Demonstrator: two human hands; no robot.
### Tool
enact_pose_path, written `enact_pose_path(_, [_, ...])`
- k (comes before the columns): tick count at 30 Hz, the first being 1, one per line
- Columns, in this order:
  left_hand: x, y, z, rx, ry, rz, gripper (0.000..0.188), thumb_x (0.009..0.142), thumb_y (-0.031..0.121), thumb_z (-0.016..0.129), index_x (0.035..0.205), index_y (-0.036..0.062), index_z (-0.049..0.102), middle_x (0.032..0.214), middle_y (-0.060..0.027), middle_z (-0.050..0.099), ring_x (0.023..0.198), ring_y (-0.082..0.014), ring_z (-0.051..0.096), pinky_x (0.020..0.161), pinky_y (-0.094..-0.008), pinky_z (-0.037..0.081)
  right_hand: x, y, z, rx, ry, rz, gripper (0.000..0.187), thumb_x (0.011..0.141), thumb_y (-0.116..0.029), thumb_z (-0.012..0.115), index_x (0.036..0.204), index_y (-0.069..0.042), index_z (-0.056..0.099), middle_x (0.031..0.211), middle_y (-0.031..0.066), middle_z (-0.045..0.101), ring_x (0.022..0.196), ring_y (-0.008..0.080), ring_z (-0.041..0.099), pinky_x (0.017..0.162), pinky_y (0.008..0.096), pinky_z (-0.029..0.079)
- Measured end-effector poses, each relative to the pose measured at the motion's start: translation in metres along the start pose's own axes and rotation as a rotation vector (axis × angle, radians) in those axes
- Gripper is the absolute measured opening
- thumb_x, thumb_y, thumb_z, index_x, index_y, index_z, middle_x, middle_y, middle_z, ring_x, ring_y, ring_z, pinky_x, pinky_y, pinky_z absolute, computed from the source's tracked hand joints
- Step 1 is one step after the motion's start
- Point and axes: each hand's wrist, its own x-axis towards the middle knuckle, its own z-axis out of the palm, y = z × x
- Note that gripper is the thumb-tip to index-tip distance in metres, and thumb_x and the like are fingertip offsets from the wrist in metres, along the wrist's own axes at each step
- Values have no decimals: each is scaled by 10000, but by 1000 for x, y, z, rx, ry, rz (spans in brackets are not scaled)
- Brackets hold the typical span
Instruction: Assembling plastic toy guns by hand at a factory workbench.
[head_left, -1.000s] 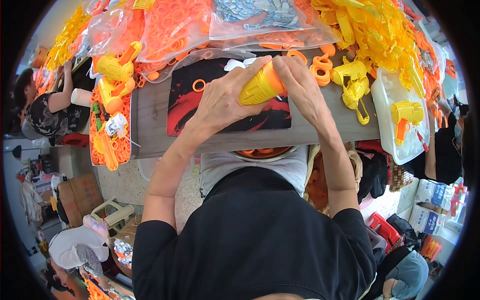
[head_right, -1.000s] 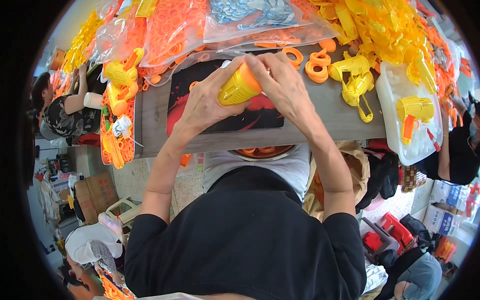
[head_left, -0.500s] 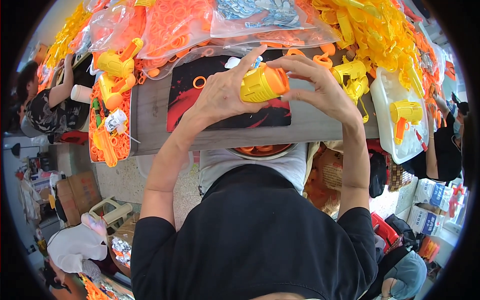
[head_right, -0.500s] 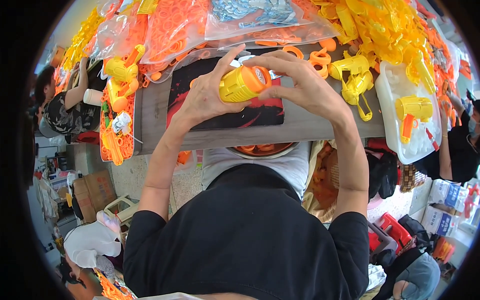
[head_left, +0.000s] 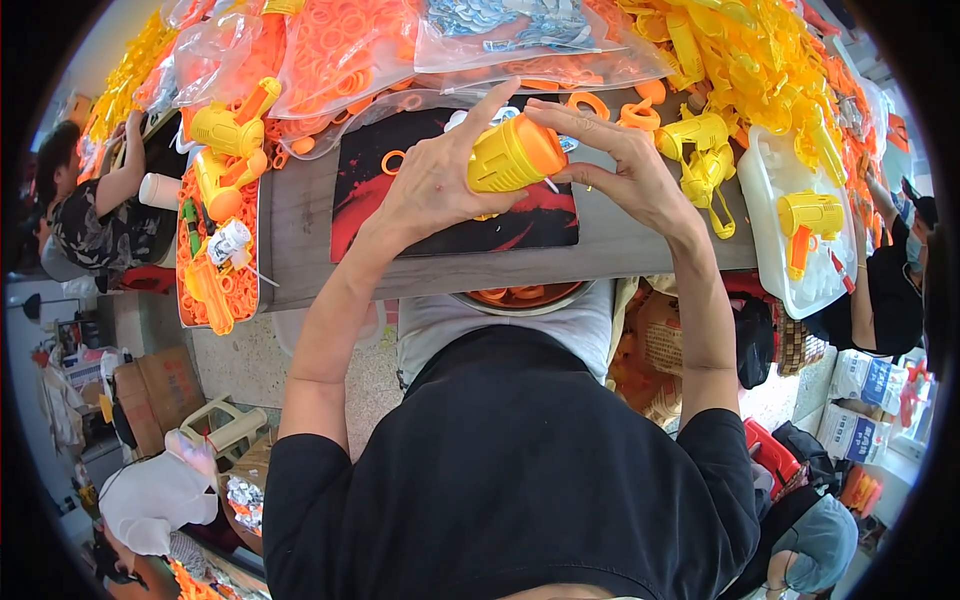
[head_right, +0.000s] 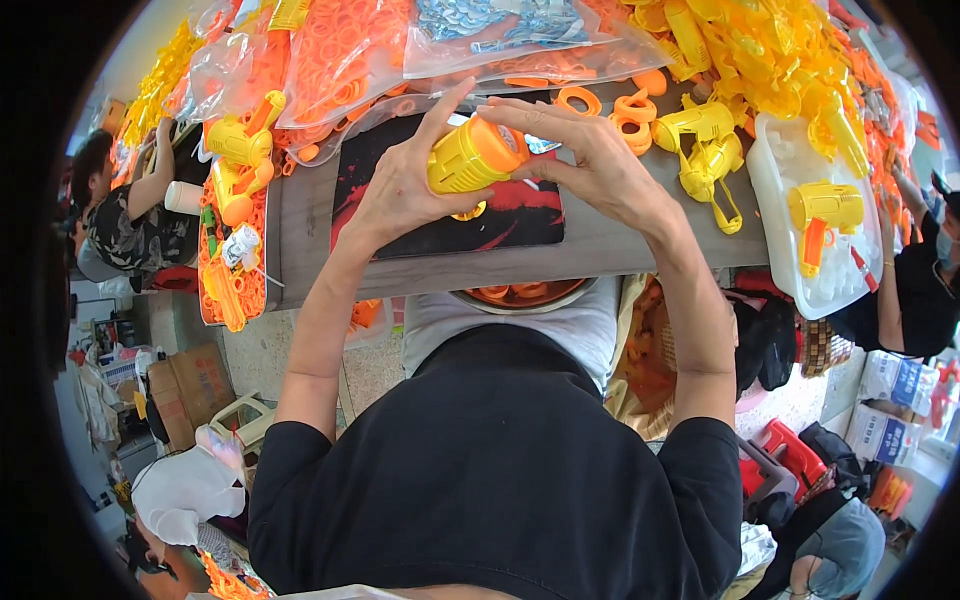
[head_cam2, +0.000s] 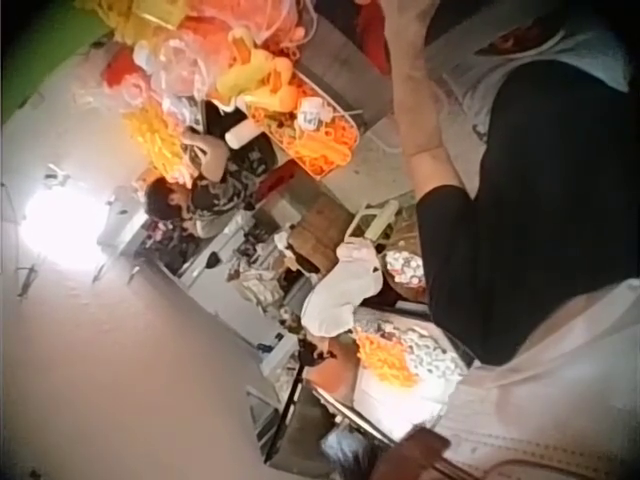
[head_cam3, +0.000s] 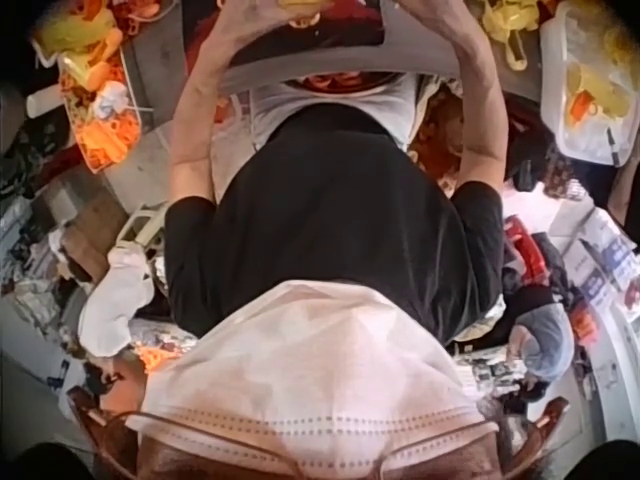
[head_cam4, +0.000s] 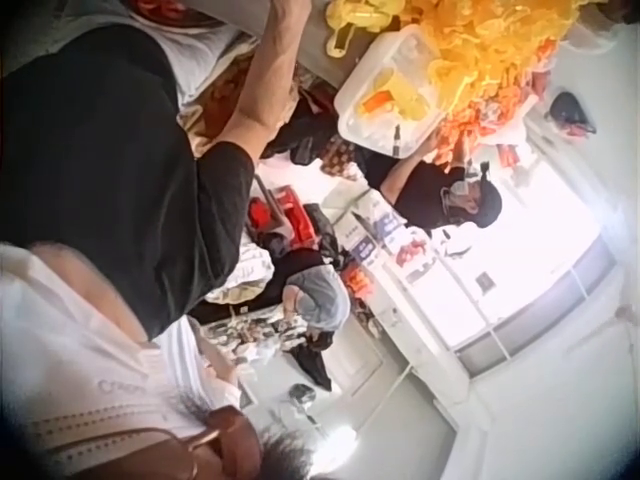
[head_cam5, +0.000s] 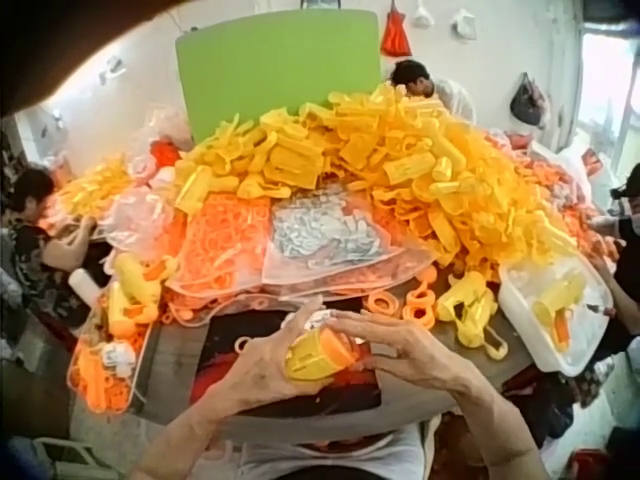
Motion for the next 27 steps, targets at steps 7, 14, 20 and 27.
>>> enact_pose_path(7, [-17, 15, 0, 109, -6, 127, 851, 678, 173, 856, 1434, 97, 471, 1037, -128, 655, 893, -326, 685, 768, -394, 559, -17, -33, 45, 733, 308, 263, 594, 1058, -331, 461, 1526, -33, 252, 1493, 151, 452, 1409, 236, 397, 1154, 371, 319])
enact_pose_path(14, [-23, 15, 12, 137, -174, 211, 880, 597, 211, 864, 1405, 162, 520, 1187, -123, 605, 954, -314, 665, 742, -424, 563, 6, -13, 44, 332, 126, 147, 424, 1035, -281, 378, 1035, 61, 629, 1029, 159, 663, 992, 245, 611, 911, 371, 473])
enact_pose_path(20, [-30, 8, 14, 116, -48, 202, 918, 574, 187, 864, 1420, 163, 508, 1193, -136, 613, 915, -331, 675, 751, -427, 565, 23, -10, 51, 306, 117, 3, 407, 1015, -247, 359, 1002, 47, 639, 978, 155, 656, 955, 235, 602, 874, 353, 477])
enact_pose_path(27, [-37, 9, -20, -764, -4, -306, 809, 846, 153, 766, 1522, 70, 330, 1361, -119, 543, 1181, -180, 591, 1005, -336, 485, -2, 33, 46, -41, 432, 452, 322, 1025, -283, 516, 1036, 3, 665, 945, 80, 668, 864, 164, 633, 814, 309, 504])
